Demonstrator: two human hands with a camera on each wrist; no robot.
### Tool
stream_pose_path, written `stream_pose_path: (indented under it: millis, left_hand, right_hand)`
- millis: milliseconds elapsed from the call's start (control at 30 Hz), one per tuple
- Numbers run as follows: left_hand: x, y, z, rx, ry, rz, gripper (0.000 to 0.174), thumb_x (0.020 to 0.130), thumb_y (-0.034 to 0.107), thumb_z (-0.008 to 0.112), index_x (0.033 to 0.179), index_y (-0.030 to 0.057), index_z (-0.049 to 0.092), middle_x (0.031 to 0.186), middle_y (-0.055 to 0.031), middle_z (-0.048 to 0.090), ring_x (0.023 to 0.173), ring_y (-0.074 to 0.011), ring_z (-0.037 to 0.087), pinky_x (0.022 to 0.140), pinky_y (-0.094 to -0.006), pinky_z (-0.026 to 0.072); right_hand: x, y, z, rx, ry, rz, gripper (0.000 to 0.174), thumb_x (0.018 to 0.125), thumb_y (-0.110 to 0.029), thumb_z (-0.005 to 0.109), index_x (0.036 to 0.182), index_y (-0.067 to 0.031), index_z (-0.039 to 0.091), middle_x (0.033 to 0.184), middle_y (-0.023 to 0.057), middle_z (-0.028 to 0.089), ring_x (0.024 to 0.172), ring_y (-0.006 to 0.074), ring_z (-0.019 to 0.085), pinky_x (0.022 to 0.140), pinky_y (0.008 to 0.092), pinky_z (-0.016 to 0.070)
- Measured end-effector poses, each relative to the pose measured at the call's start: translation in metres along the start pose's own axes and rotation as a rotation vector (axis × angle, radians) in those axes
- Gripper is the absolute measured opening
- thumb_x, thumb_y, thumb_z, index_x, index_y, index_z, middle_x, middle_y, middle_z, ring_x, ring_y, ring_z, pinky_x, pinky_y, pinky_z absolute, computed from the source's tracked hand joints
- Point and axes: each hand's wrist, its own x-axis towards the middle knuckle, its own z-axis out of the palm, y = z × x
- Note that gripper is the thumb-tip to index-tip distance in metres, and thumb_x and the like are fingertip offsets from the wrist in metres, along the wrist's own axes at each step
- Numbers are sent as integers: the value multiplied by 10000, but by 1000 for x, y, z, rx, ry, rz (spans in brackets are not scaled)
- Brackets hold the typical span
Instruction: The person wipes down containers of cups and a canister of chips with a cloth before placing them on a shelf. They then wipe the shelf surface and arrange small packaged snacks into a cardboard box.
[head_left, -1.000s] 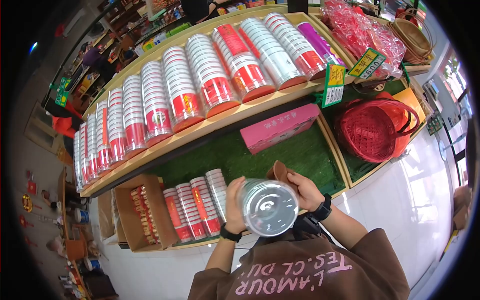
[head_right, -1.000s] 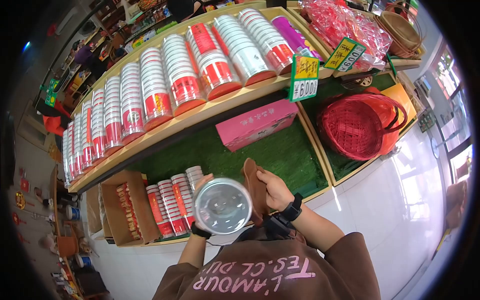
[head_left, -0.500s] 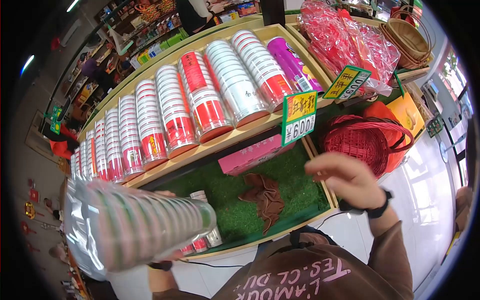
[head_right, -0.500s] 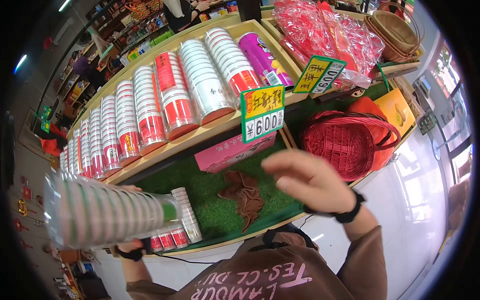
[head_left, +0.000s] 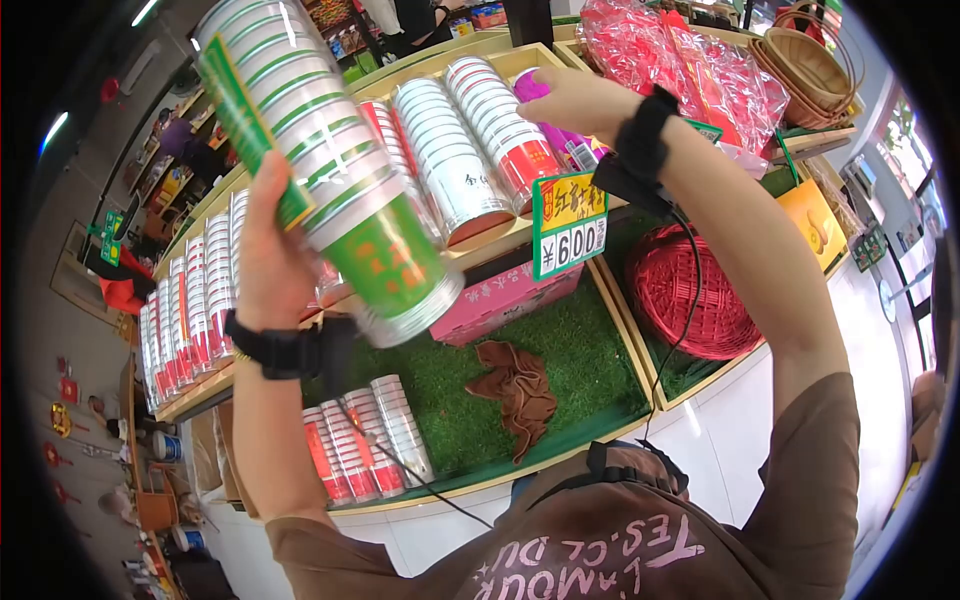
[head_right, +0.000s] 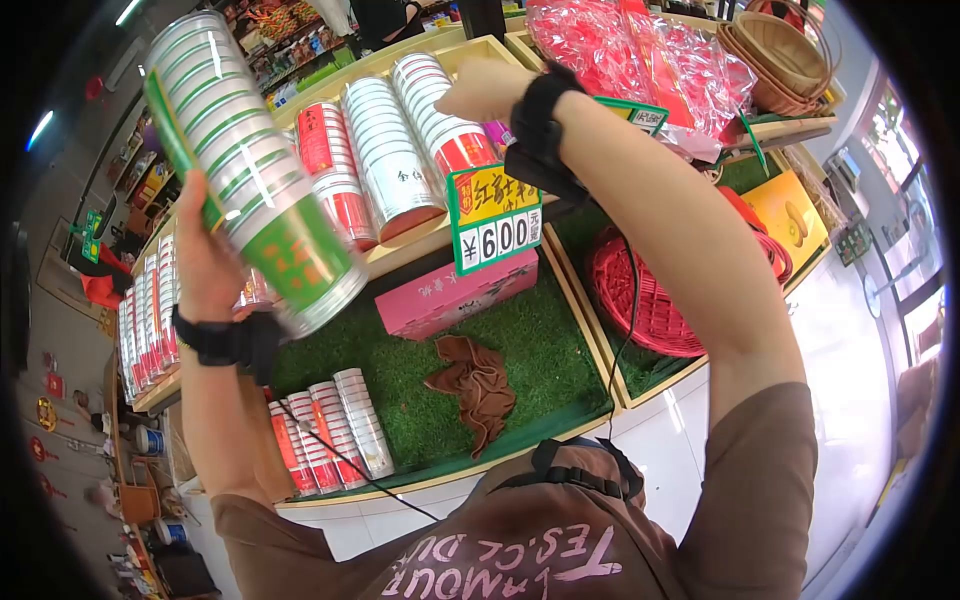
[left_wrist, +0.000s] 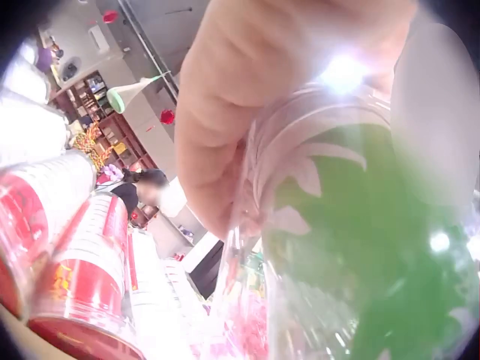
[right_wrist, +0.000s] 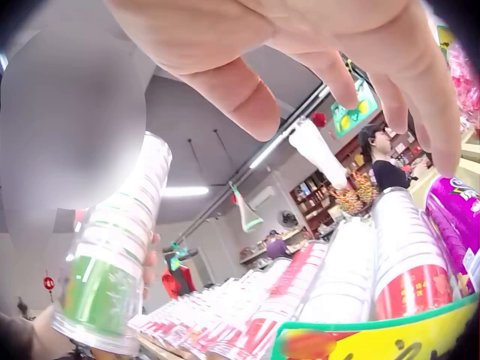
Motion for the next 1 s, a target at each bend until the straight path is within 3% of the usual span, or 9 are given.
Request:
stream_pose_path:
  millis: [100,200,300,333,533,633,800,1000]
  left_hand:
    - [10,-12,5,-41,32,18,488,867,377,559,1202,31,483,1084,-80,611,969,-179,603,856,-339,486]
    - [10,-13,5,-103,5,1,493,861,378,572,1196,27,486,1085,-83,607,970,-181,601,853,-340,489]
    - [7,-9,-1,-151,-32,-16,499,858,381,579,1193,24,485,1088,-87,602,971,-185,600,849,-342,493]
    - [7,-8,-6,-154,-48,-36,498,859,380,577,1195,24,484,1091,-88,599,972,-186,599,847,-341,496]
    - [2,3,-8,-221,-47,-40,488,864,392,571,1183,32,491,1080,-89,604,960,-191,604,837,-347,501]
    - [5,5,-11,-262,-59,-68,490,864,406,567,1180,39,492,1077,-89,606,961,-192,605,838,-351,502]
    - [15,1,-9,-289,-58,-117,493,862,414,568,1185,51,485,1073,-85,609,957,-191,610,837,-352,506]
    - [29,-5,-2,-351,-74,-146,483,869,410,560,1183,50,486,1061,-89,610,950,-195,612,829,-352,514]
  right_hand:
    - [21,11,10,-177,-75,-38,438,727,-376,563,871,26,660,900,245,631,869,354,612,771,375,472]
    - [40,23,14,-455,-210,-9,425,733,-383,554,885,-4,673,882,220,644,859,342,622,780,390,475]
    - [47,31,18,-628,-336,34,542,717,-434,605,945,57,638,902,216,649,837,311,630,761,345,482]
    - [54,42,23,-622,-295,26,498,703,-388,636,918,61,645,864,194,659,761,289,649,686,347,510]
    - [47,44,25,-541,-363,310,442,660,-318,713,894,53,655,771,144,666,577,217,645,515,316,532]
    - [50,49,24,-465,-413,371,475,661,-342,723,903,60,650,798,140,667,599,222,647,535,316,534]
    - [47,60,25,-199,-289,472,554,604,-320,776,942,94,630,834,163,659,653,212,646,569,314,528]
    - [52,67,20,-145,-224,439,477,575,-298,783,829,81,647,715,141,642,531,211,595,478,316,485]
